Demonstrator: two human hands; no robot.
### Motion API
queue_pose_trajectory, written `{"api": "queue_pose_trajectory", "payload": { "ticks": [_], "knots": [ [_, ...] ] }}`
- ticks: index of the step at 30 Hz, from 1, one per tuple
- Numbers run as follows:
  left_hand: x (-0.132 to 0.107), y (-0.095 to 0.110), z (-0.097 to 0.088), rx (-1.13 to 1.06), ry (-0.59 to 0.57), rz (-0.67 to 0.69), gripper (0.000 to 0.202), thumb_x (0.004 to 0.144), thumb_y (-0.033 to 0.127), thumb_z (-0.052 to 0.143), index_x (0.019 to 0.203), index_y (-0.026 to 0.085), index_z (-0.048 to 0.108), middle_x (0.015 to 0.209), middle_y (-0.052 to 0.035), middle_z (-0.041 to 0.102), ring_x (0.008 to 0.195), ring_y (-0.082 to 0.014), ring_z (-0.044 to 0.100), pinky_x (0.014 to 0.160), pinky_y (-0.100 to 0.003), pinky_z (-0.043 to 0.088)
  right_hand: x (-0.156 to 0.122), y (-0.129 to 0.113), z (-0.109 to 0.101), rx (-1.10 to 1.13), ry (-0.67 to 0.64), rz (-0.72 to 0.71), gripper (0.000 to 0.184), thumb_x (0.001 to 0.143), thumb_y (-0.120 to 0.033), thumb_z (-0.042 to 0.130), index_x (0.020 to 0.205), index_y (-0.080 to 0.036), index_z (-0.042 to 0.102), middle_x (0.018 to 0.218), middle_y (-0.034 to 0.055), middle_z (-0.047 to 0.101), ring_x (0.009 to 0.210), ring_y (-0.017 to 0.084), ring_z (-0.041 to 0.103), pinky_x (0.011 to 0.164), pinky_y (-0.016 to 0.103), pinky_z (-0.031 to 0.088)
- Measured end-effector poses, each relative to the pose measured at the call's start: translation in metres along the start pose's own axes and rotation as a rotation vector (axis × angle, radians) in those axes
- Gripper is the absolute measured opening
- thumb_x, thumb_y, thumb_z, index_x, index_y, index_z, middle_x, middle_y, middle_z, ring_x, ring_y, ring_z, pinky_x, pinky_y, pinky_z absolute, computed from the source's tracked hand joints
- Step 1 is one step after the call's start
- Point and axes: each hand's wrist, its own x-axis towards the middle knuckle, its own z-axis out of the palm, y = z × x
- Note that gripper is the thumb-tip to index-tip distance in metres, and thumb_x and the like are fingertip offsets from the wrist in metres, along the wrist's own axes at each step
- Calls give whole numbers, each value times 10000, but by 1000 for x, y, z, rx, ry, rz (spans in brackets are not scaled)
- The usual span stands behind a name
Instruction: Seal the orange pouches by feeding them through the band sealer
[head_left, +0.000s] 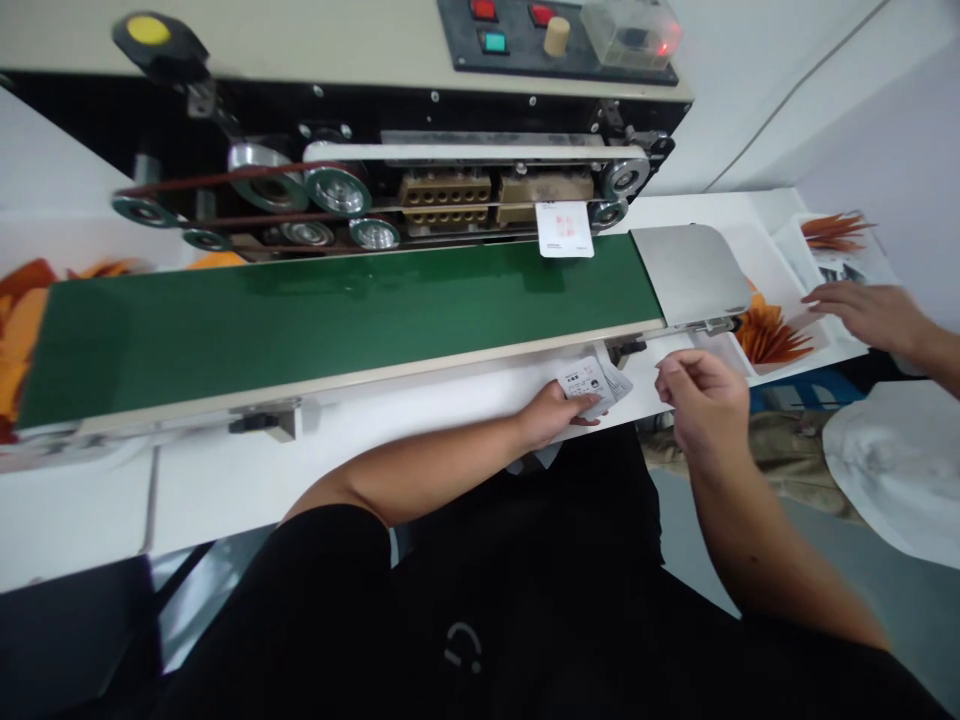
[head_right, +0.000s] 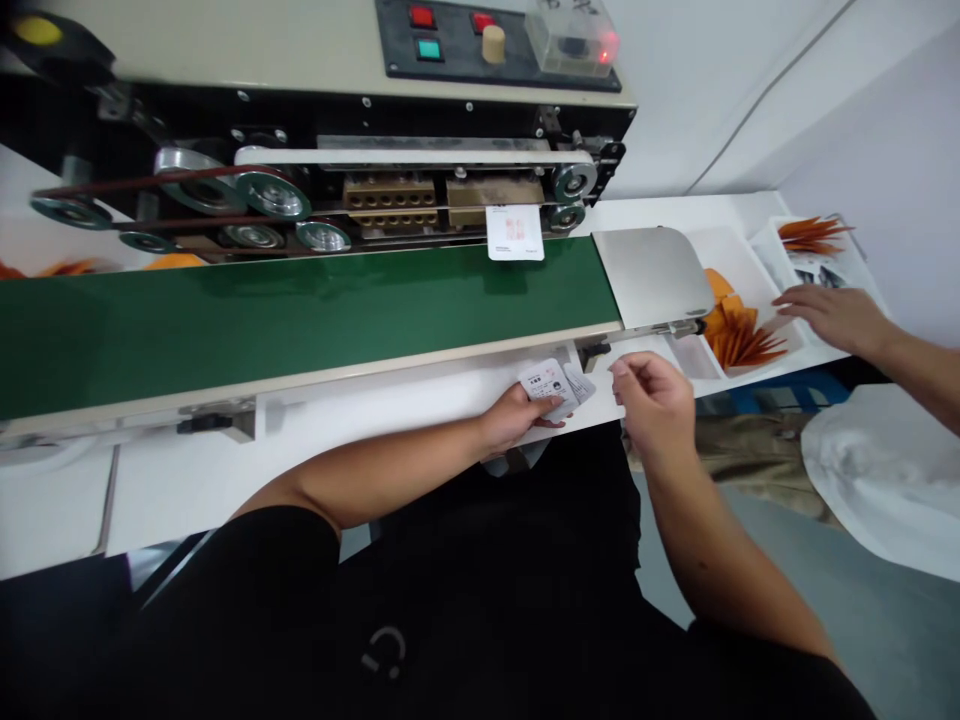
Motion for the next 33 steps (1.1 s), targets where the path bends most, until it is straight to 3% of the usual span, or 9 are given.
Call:
{"api": "queue_pose_trajectory", "payload": {
  "ticks": [3,6,11,17,23,26,29,33],
  "knots": [
    [-1,1,0,-11,-2,17,563,829,359,991,1311,180,762,1346,-148,791,1142,-258,774,896,-381,683,-28,28,1,-183,-32,-22,217,961,-418,784,1059,-224,775,880,37,706,719,170,636,617,280,519],
    [-3,3,0,9,-27,21,651,757,442,1037,1280,164,769,1300,-146,798,1102,-253,773,896,-375,667,-43,42,8,-295,-125,-59,256,978,-399,747,1160,-221,764,967,51,714,771,182,655,668,305,551],
    [-7,7,3,65,-5,74,698,708,521,1054,1223,145,771,1197,-130,806,986,-208,762,814,-302,626,-50,37,22,-407,-194,-156,185,980,-387,722,1055,-225,771,892,43,704,754,191,635,728,340,528],
    [-8,8,5,88,4,72,737,707,557,1047,1257,161,755,1199,-127,800,963,-193,746,777,-289,605,-45,34,28,-400,-142,-11,330,936,-408,741,1208,-223,717,804,-14,631,701,177,558,722,322,467],
    [-10,8,6,79,22,77,805,624,562,1083,1225,163,726,1118,-86,783,938,-180,732,776,-284,603,-36,33,25,-426,-230,-41,151,899,-360,751,931,-234,673,776,4,578,790,211,563,753,327,443],
    [-11,10,7,97,6,73,780,625,529,1090,1201,164,710,1111,-79,781,965,-187,742,798,-289,612,-31,26,19,-461,-276,-111,188,888,-357,762,799,-239,645,794,30,606,828,233,579,802,358,460],
    [-11,11,7,102,-8,54,798,620,508,1095,1225,164,705,1148,-96,790,966,-190,750,774,-281,615,-24,18,12,-415,-282,-72,219,900,-408,804,811,-246,688,798,34,643,803,225,592,746,341,475],
    [-10,11,7,96,-3,37,773,619,511,1093,1185,157,703,1102,-85,788,895,-168,735,725,-276,625,-14,4,6,-43,-108,115,304,915,-462,847,862,-236,650,733,-13,641,591,137,532,540,256,409]
  ]
}}
